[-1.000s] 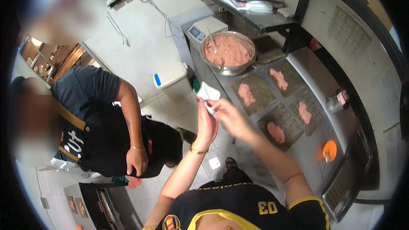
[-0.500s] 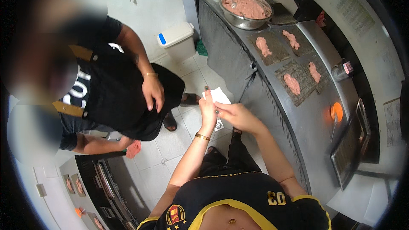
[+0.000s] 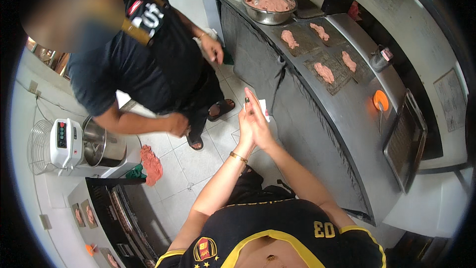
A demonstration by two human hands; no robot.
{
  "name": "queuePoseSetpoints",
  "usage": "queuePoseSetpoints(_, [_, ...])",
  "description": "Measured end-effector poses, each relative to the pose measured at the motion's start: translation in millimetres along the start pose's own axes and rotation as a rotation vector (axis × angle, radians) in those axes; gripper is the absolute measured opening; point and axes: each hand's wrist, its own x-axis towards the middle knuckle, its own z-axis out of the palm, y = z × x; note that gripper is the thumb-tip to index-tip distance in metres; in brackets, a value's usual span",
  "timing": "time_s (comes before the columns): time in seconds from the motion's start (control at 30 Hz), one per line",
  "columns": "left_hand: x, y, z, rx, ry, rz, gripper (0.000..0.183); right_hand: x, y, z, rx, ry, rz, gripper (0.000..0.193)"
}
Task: The person spreads minced meat onto sheets of seaweed using a spoon and their hands. They then roll the seaweed with the meat into cylindrical shapes and place them on a tray.
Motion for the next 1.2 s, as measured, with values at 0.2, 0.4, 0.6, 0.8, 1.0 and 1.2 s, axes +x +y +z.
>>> queuePoseSetpoints(0.2, [-93, -41, -9, 0.261, 0.049, 0.135, 0.035, -85, -27, 7, -0.229, -0.029, 0.197, 0.071])
queuePoseSetpoints(0.4, [-151, -12, -3, 0.854, -0.044, 0.418, 0.038, -137, -74, -14, -0.544, -0.174, 0.191, 0.074])
queuePoseSetpoints(0.6, [-188, 45, 5, 0.872, 0.172, 0.26, 0.026, -133, -59, -41, -1.202, -0.119, 0.241, 0.048])
queuePoseSetpoints(0.8, [-213, 73, -27, 1.088, -0.193, 0.782, 0.031, -142, -6, 65, -1.334, -0.293, -0.595, 0.055])
queuePoseSetpoints(1.0, [-243, 109, -103, 1.212, -0.146, 0.692, 0.027, -114, 1, 185, -1.021, -0.959, -0.291, 0.058])
queuePoseSetpoints(1.2, [-235, 166, -282, 1.42, 0.129, 0.688, 0.035, -96, 32, 320, -0.718, -1.111, -0.299, 0.045])
